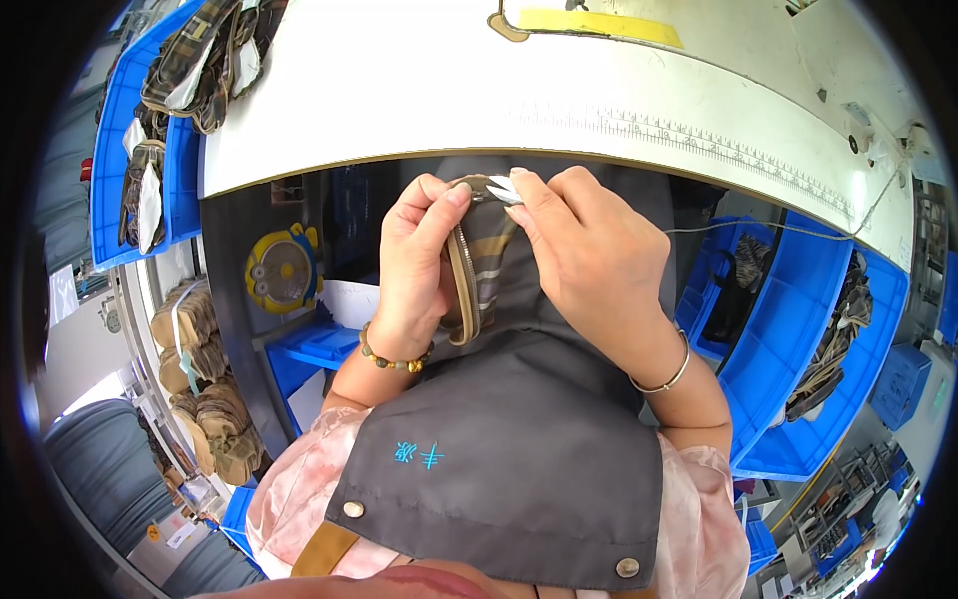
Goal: The recorder uses an industrial sewing machine to assemble plaid fabric shoe components and uses scissors to trim excess thread.
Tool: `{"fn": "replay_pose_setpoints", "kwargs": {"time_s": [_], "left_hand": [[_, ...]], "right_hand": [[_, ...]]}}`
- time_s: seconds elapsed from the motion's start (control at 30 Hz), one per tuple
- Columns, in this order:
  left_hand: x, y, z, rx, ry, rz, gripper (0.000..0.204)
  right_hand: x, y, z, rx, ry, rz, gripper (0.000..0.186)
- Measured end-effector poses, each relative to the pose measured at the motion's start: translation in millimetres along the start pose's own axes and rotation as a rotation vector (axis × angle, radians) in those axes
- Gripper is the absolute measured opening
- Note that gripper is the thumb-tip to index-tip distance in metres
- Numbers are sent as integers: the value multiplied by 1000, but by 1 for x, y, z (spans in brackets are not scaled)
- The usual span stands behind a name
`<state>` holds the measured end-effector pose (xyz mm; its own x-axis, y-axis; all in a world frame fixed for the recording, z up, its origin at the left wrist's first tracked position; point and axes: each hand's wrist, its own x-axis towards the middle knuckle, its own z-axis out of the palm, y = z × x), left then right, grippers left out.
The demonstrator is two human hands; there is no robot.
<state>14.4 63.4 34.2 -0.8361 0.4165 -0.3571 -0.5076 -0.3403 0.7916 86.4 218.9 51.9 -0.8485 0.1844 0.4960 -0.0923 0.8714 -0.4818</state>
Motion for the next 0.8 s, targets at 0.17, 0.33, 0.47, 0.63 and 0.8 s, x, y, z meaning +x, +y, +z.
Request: {"fn": "replay_pose_setpoints", "kwargs": {"time_s": [0.17, 0.33, 0.47, 0.63, 0.8], "left_hand": [[1, -1, -2, 1, -14, 4, 13], [2, 0, 1, 6, -2, 7, 13], [3, -1, -1, -1, -17, 24, 11], [1, -2, 1, -8, 12, 17, 10], [-1, -3, -1, -48, -5, 16, 10]], "right_hand": [[1, 0, 3, -24, 12, -6, 29], [0, 0, 7, -44, 37, -13, 29], [-1, 0, 10, -55, 57, -3, 29], [-3, -3, 8, -60, 51, 12, 30], [-7, -3, 5, -67, 50, 20, 30]]}}
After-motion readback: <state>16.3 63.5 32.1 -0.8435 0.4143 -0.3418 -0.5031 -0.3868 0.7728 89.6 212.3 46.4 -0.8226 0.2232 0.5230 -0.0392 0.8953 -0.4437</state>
